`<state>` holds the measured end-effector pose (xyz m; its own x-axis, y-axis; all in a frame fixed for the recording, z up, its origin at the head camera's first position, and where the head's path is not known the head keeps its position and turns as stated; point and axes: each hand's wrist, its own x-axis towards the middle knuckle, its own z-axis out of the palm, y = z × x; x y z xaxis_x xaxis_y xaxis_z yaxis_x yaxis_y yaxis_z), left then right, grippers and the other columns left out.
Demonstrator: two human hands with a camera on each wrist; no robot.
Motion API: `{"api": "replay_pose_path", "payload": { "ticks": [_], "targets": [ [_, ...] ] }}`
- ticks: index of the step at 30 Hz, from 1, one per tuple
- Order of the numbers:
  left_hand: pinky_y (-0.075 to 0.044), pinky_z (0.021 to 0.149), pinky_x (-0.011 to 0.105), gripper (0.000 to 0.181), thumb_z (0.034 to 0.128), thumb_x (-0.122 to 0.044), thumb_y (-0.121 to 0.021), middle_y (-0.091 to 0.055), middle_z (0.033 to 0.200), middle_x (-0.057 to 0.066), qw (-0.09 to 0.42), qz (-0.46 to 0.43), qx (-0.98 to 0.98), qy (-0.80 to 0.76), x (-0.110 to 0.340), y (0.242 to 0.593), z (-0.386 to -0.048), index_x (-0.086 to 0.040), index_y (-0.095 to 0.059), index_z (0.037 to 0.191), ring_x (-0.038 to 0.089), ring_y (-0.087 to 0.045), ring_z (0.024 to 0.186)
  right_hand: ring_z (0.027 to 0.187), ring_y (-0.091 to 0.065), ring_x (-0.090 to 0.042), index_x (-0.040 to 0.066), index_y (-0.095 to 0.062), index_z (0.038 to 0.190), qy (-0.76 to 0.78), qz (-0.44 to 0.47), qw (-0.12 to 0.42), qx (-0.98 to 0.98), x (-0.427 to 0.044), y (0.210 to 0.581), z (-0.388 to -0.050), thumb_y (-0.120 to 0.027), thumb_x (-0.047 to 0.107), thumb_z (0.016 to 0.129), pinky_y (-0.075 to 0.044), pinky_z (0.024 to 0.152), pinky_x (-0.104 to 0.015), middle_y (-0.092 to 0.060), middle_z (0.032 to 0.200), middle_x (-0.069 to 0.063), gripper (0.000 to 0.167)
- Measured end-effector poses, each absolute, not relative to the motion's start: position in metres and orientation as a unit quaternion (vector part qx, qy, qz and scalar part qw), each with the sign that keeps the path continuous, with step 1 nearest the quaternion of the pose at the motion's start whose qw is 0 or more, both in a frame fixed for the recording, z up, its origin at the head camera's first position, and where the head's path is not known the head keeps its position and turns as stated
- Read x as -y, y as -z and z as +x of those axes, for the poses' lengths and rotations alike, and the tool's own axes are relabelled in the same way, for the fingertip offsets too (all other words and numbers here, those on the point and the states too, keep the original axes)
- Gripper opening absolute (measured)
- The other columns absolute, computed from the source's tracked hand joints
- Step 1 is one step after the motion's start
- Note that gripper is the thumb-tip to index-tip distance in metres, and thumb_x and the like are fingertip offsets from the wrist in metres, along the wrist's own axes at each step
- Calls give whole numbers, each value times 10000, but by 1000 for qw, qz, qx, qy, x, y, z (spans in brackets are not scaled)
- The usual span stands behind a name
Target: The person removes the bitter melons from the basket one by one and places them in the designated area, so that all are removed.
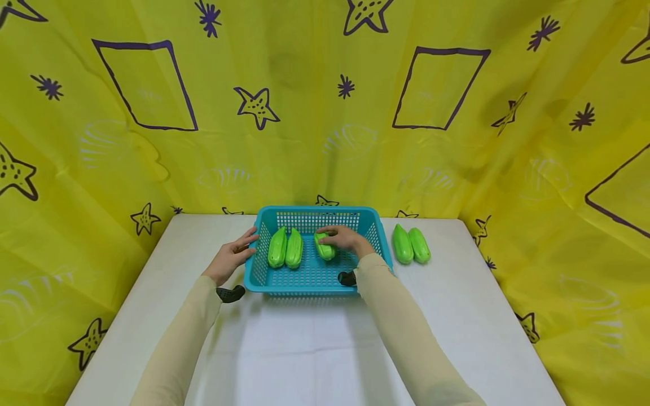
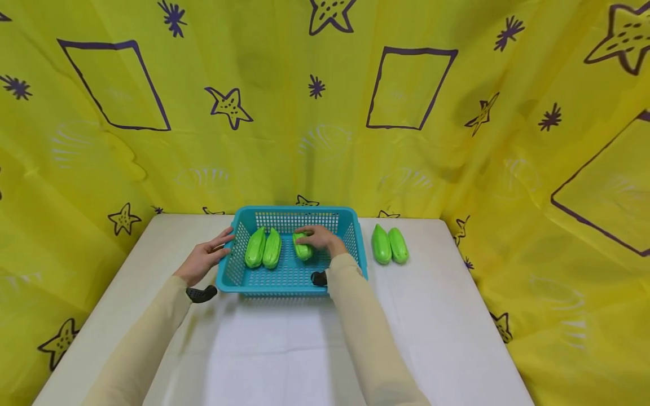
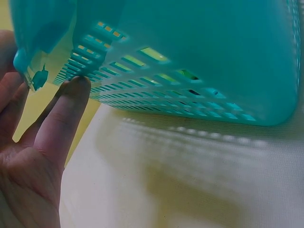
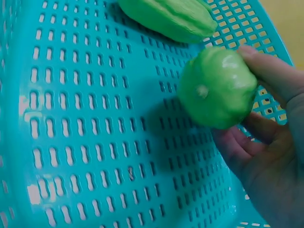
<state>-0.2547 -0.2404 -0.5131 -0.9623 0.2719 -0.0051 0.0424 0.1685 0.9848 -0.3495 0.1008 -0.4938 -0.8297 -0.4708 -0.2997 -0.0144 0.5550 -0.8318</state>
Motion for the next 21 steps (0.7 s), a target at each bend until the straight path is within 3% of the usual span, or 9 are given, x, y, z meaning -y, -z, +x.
{"api": "replay_pose_path", "payload": {
  "ticks": [12, 21],
  "targets": [
    [-347, 1090, 482, 563, 1003, -235, -576, -190, 1619, -79, 92, 102, -759, -636, 241, 513, -254, -56, -387, 1502, 242, -204, 1470, 1348, -406, -329, 201, -558, 1400, 468, -152, 285, -823, -111, 483, -351, -627, 252, 972, -473, 982, -482, -370, 1516, -147, 436],
    [-347, 1093, 450, 568, 998, -235, -585, -199, 1617, -84, 92, 101, -757, -639, 240, 512, -253, -53, -390, 1500, 235, -205, 1471, 1372, -353, -372, 134, -587, 1365, 475, -172, 197, -840, -116, 464, -343, -675, 256, 940, -419, 1030, -507, -368, 1513, -171, 451]
  ]
}}
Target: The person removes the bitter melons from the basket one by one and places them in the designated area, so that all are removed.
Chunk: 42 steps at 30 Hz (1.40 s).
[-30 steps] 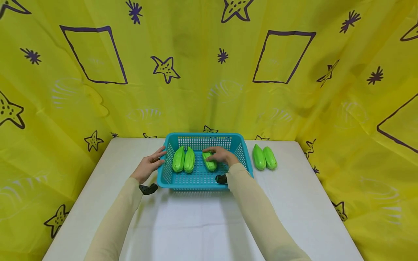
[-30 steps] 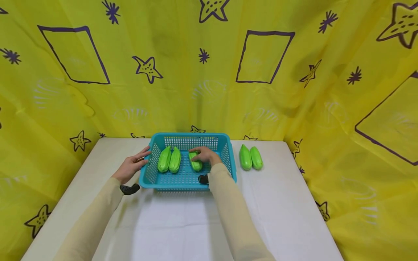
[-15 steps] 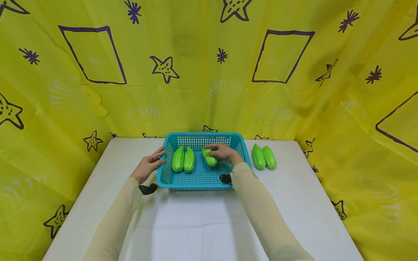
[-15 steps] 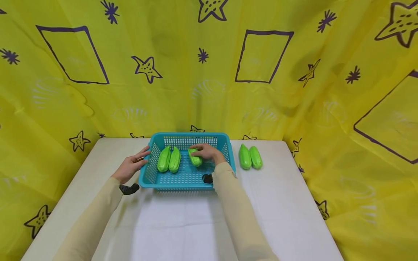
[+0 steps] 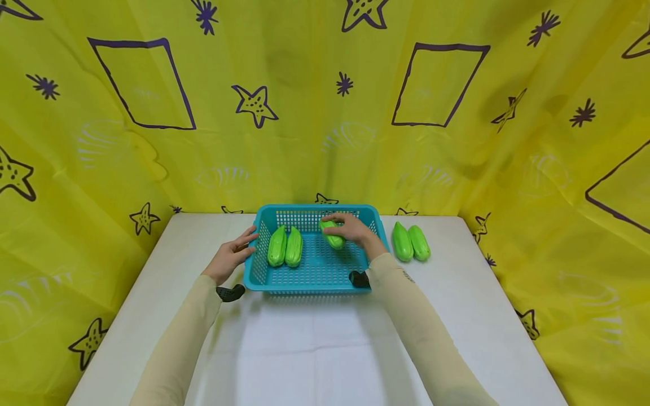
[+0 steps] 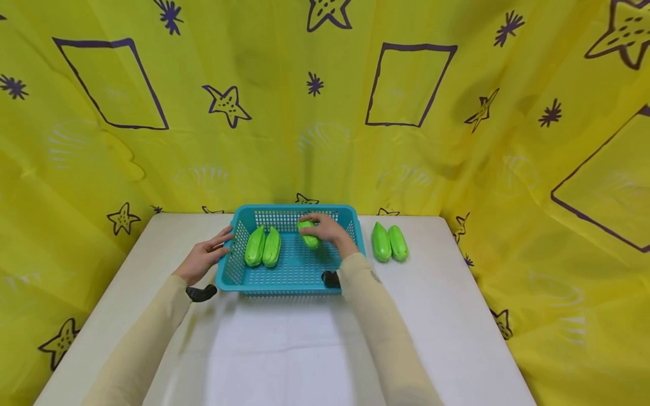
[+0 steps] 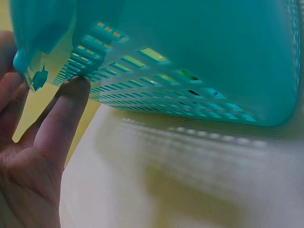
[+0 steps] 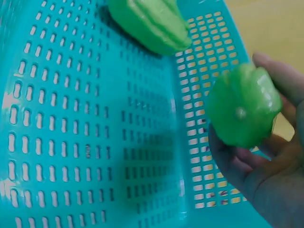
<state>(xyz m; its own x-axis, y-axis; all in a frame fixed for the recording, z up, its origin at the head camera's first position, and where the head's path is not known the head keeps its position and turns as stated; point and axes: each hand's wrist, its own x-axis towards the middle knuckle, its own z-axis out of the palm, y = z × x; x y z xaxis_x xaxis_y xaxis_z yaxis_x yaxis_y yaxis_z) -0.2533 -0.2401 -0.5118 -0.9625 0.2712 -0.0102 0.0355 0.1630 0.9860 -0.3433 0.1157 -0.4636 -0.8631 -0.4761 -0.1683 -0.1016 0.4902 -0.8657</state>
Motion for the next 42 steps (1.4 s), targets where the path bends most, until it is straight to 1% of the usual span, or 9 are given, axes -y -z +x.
{"api": "replay_pose_path", "payload": {
  "ticks": [7, 12, 16, 22, 26, 33, 37, 40, 42],
  "targets": [
    [-378, 1080, 405, 572, 999, -246, -583, -193, 1617, -89, 95, 102, -758, -637, 240, 512, -253, -60, -386, 1503, 227, -208, 1469, 1388, -347, -347, 175, -591, 1369, 469, -153, 139, -859, -128, 444, -332, -667, 313, 943, -401, 1047, -515, -419, 1502, -117, 455],
    [-420, 1038, 286, 568, 1000, -236, -582, -193, 1619, -73, 91, 107, -757, -638, 241, 512, -253, -51, -388, 1500, 243, -206, 1470, 1271, -482, -335, 184, -592, 1365, 498, -129, 116, -849, -140, 432, -323, -666, 307, 944, -502, 884, -445, -447, 1474, -126, 445],
    [-418, 1043, 307, 558, 1003, -222, -576, -191, 1621, -60, 89, 107, -759, -636, 241, 512, -254, -46, -389, 1499, 255, -201, 1471, 1177, -530, -335, 181, -586, 1368, 511, -113, 88, -848, -155, 426, -317, -656, 328, 948, -507, 777, -401, -471, 1449, -125, 450],
    [-355, 1089, 463, 531, 1015, -165, -548, -174, 1626, -42, 94, 99, -762, -633, 240, 515, -256, -34, -378, 1501, 271, -187, 1473, 1268, -467, -354, 161, -525, 1422, 570, -50, 46, -819, -182, 420, -314, -634, 374, 955, -478, 949, -461, -420, 1477, -163, 524],
    [-311, 1098, 527, 523, 1017, -150, -541, -173, 1626, -46, 94, 93, -758, -638, 240, 515, -257, -38, -379, 1501, 273, -187, 1473, 1251, -463, -346, 153, -475, 1460, 610, -16, 34, -791, -203, 414, -315, -613, 353, 971, -451, 977, -413, -369, 1508, -165, 546],
    [-408, 1060, 337, 546, 1013, -210, -556, -184, 1624, -56, 93, 106, -764, -630, 238, 512, -254, -37, -381, 1501, 267, -210, 1467, 1325, -400, -366, 161, -441, 1486, 584, 10, 2, -812, -252, 418, -317, -610, 384, 965, -404, 1037, -468, -275, 1551, -171, 592],
    [-422, 1040, 300, 552, 1006, -234, -570, -194, 1618, -79, 94, 101, -764, -631, 238, 510, -253, -57, -394, 1499, 239, -217, 1466, 1349, -379, -393, 129, -394, 1511, 574, 8, -7, -819, -284, 427, -320, -590, 381, 975, -464, 965, -337, -253, 1554, -199, 623],
    [-393, 1070, 376, 548, 1007, -233, -567, -193, 1617, -83, 94, 97, -767, -628, 238, 510, -252, -64, -396, 1499, 238, -222, 1464, 1350, -383, -406, 107, -366, 1521, 562, 7, -7, -827, -307, 435, -321, -578, 383, 980, -470, 866, -239, -249, 1559, -204, 643],
    [-375, 1079, 416, 546, 1008, -229, -566, -191, 1618, -76, 93, 97, -770, -624, 239, 510, -253, -63, -394, 1500, 247, -222, 1464, 1356, -372, -417, 94, -351, 1525, 546, 15, -7, -838, -320, 441, -321, -566, 384, 986, -468, 859, -252, -241, 1564, -208, 649]
  ]
}}
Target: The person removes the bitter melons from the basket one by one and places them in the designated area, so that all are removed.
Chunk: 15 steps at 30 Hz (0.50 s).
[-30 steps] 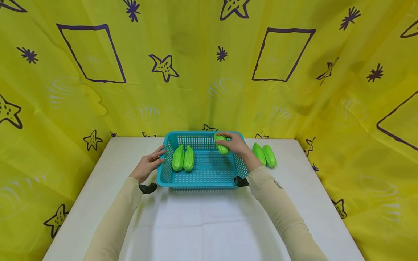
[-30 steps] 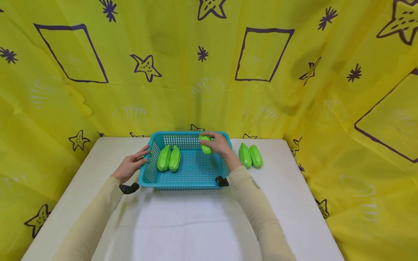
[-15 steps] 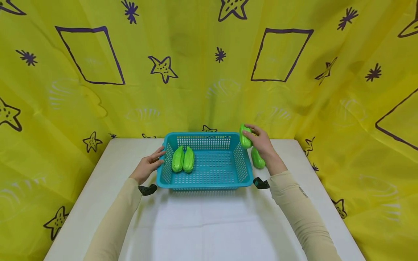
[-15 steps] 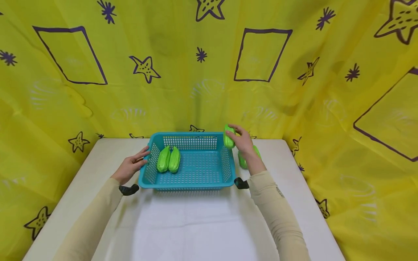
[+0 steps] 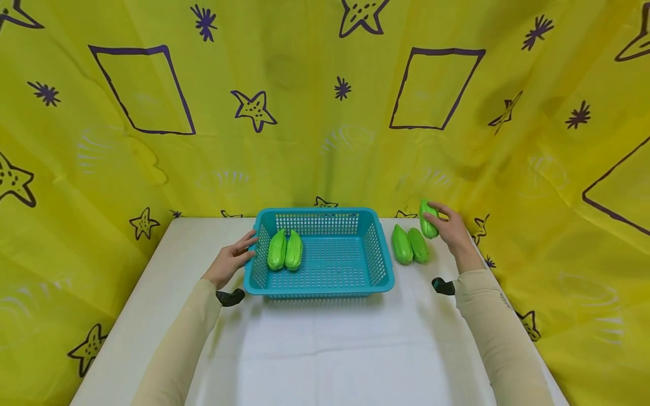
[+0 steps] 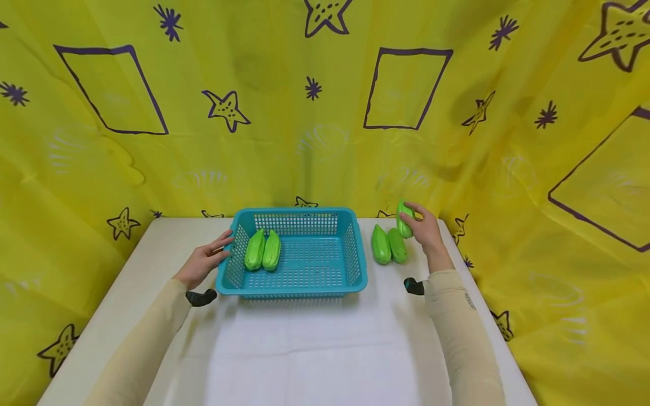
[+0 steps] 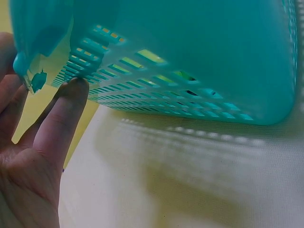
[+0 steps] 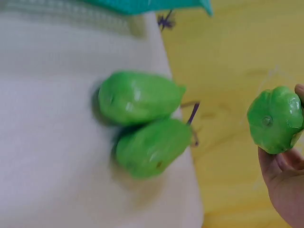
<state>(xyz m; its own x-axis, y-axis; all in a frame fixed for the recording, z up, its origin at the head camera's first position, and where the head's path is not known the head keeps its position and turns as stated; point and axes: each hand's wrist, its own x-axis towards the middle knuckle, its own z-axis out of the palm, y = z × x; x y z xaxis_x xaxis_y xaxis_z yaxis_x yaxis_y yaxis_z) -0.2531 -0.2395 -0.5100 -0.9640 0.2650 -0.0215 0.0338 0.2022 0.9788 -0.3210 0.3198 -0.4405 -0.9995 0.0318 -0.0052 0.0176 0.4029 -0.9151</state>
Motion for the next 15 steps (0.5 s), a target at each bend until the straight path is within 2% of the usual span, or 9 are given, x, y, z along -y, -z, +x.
{"api": "replay_pose_path", "payload": {
  "ticks": [3, 6, 9, 15],
  "targets": [
    [-381, 1073, 423, 549, 1004, -237, -575, -202, 1615, -76, 90, 97, -771, -623, 240, 510, -252, -65, -404, 1495, 251, -230, 1461, 1366, -352, -433, 91, -336, 1530, -532, -34, 2, 846, -334, 451, -320, -555, 399, 989, -450, 954, -414, -212, 1576, -217, 660],
    [-405, 1058, 394, 553, 1003, -237, -577, -205, 1616, -69, 85, 101, -772, -621, 241, 510, -252, -56, -401, 1495, 260, -239, 1458, 1380, -320, -448, 83, -344, 1525, -525, -50, -3, 849, -344, 464, -320, -550, 382, 995, -388, 1042, -525, -179, 1582, -231, 642],
    [-422, 1043, 365, 548, 1005, -222, -572, -209, 1615, -69, 83, 100, -771, -623, 241, 509, -252, -47, -399, 1494, 260, -246, 1456, 1388, -300, -458, 76, -368, 1514, -515, -53, -13, 855, -351, 475, -319, -553, 358, 999, -348, 1076, -555, -195, 1577, -246, 615],
    [-423, 1045, 371, 546, 1009, -209, -563, -196, 1621, -44, 82, 104, -771, -623, 239, 510, -252, -30, -389, 1495, 283, -240, 1456, 1392, -285, -463, 65, -396, 1496, -499, -52, -27, 865, -359, 488, -318, -564, 344, 997, -348, 1079, -554, -231, 1573, -233, 595]
  ]
}}
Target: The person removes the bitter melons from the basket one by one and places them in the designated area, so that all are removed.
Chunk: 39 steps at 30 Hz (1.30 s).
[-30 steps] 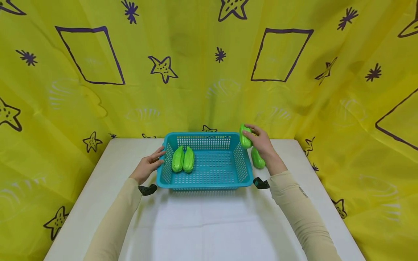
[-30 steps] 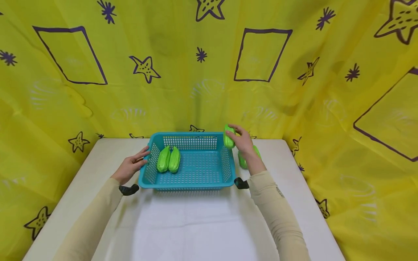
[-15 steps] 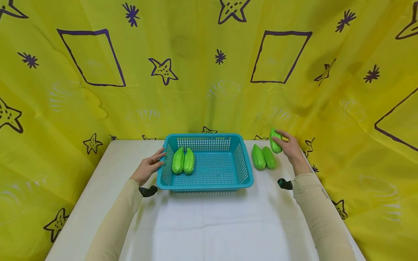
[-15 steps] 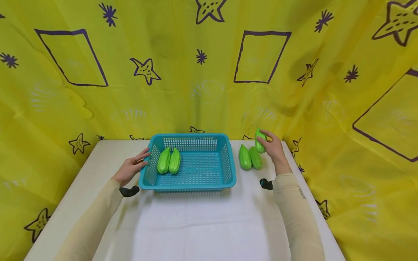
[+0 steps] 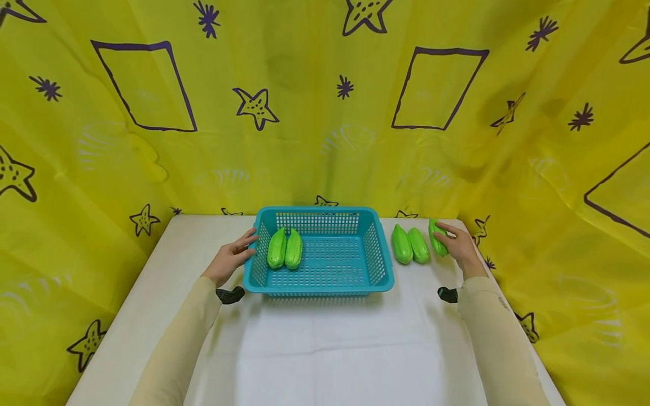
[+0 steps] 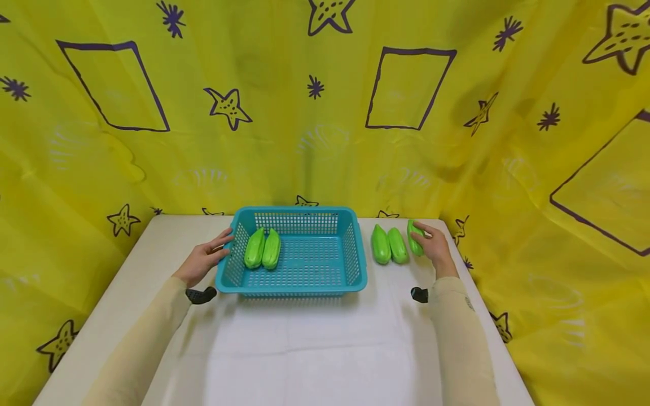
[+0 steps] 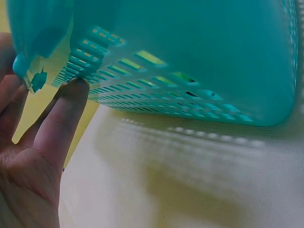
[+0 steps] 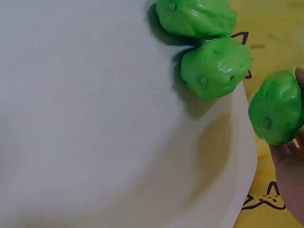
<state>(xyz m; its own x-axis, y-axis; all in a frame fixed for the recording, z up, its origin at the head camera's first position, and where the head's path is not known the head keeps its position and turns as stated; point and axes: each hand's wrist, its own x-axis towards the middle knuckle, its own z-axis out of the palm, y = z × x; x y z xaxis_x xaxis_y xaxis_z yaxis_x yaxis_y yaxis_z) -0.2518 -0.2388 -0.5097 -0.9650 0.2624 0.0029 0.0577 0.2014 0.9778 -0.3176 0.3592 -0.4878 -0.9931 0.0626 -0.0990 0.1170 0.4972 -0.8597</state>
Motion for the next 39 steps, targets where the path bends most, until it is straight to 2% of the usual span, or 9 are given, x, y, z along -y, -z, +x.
{"api": "replay_pose_path", "payload": {
  "ticks": [7, 12, 15, 18, 24, 26, 34, 39],
  "targets": [
    [-424, 1040, 347, 521, 1015, -172, -549, -201, 1618, -46, 83, 102, -767, -628, 237, 507, -250, -31, -394, 1492, 273, -242, 1455, 1410, -251, -450, 91, -373, 1510, 499, 62, 47, -863, -363, 497, -321, -561, 361, 996, -302, 1109, -553, -176, 1594, -218, 610],
    [-366, 1069, 462, 502, 1012, -86, -528, -181, 1625, 30, 87, 104, -759, -636, 231, 495, -244, 27, -382, 1479, 323, -222, 1456, 1413, -238, -441, 93, -386, 1502, 487, 84, 50, -868, -366, 506, -319, -562, 303, 1004, -267, 1128, -547, -190, 1586, -235, 569],
    [-355, 1070, 483, 502, 1010, -72, -525, -173, 1626, 44, 94, 104, -756, -639, 228, 489, -242, 38, -377, 1477, 326, -223, 1454, 1425, -205, -447, 97, -395, 1499, 481, 98, 56, -869, -368, 511, -318, -550, 276, 1010, -242, 1138, -552, -175, 1588, -240, 544],
    [-383, 1064, 439, 503, 1011, -70, -523, -174, 1626, 40, 97, 102, -756, -640, 228, 487, -242, 35, -374, 1480, 316, -230, 1454, 1445, -139, -451, 117, -381, 1508, 482, 112, 68, -866, -369, 514, -319, -530, 294, 1017, -183, 1149, -577, -133, 1602, -226, 543],
    [-450, 969, 204, 507, 1012, -67, -522, -168, 1628, 41, 98, 107, -748, -647, 230, 486, -241, 42, -364, 1481, 304, -206, 1462, 1454, -125, -435, 135, -368, 1520, 476, 115, 84, -868, -368, 521, -322, -505, 287, 1029, -147, 1152, -590, -162, 1601, -209, 532],
    [-444, 943, 168, 507, 1013, -68, -519, -166, 1628, 39, 98, 109, -746, -650, 230, 486, -240, 42, -361, 1483, 297, -194, 1465, 1455, -122, -434, 141, -359, 1524, 477, 118, 87, -867, -367, 523, -323, -497, 293, 1032, -145, 1151, -593, -163, 1603, -203, 533],
    [-417, 1017, 247, 513, 1016, -79, -517, -161, 1630, 21, 101, 106, -751, -644, 231, 485, -239, 32, -353, 1490, 283, -187, 1469, 1461, -104, -425, 146, -372, 1520, 485, 121, 84, -862, -361, 523, -325, -489, 281, 1034, -134, 1156, -588, -160, 1605, -196, 517],
    [-435, 977, 207, 512, 1014, -75, -520, -168, 1627, 32, 96, 106, -752, -644, 230, 486, -240, 42, -358, 1484, 296, -199, 1464, 1454, -134, -428, 128, -379, 1515, 483, 115, 72, -865, -358, 525, -328, -484, 266, 1036, -157, 1157, -575, -183, 1594, -214, 510]
  ]
}}
